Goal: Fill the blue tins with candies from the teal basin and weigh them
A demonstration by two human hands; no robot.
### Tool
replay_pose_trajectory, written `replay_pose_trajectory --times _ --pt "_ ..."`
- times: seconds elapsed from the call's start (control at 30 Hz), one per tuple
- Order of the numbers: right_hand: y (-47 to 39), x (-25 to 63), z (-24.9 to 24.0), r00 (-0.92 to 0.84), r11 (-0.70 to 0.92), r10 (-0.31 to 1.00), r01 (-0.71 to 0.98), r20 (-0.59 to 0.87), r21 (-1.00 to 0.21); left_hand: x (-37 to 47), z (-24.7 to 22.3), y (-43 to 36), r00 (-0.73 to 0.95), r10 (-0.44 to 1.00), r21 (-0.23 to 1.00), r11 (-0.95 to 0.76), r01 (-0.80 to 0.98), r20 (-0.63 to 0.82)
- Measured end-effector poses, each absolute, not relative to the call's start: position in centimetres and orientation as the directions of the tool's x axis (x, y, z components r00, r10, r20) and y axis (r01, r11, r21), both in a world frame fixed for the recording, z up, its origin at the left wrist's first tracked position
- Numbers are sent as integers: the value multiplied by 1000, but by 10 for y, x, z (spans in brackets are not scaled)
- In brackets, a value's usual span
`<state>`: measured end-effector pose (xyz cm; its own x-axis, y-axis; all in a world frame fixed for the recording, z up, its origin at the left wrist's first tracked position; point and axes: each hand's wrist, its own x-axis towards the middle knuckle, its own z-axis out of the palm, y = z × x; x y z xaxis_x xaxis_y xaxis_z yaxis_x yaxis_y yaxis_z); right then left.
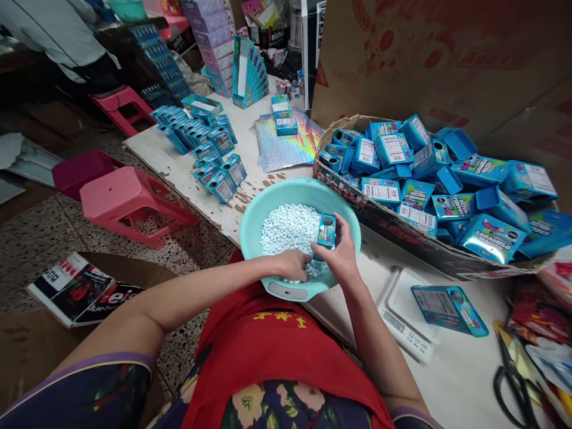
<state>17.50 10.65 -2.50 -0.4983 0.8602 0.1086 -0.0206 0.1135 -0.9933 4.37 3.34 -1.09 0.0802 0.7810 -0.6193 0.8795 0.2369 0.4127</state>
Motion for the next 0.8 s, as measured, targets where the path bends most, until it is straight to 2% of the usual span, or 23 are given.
replay_pose_trajectory --times 0.13,0.2,0.27,0.37,0.43,0.5,0.57,0.8 --pt "108 178 -19 -478 75 876 11 60 -997 23 -2 30 -5 858 618 374 692 -513" --pt "108 180 -16 -494 80 868 45 47 -996 13 8 25 -94 877 756 457 469 -472" --pt "107 181 -16 -534 112 844 82 51 -990 9 19 23 -186 876 863 474 174 -444" --pt "100 177 -15 -627 176 777 131 56 -976 13 36 29 -293 908 944 238 -229 -300" --pt "93 172 -13 -700 213 712 130 63 -968 20 43 39 -372 913 921 11 -390 -169" --pt "87 167 -11 -748 235 660 116 71 -965 27 45 49 -467 880 885 -146 -441 -87" --pt "83 164 -9 -757 232 650 122 60 -965 31 45 58 -543 838 875 -231 -425 -42" --pt "83 160 -2 -715 257 693 125 92 -958 37 49 66 -612 790 897 -281 -341 15"
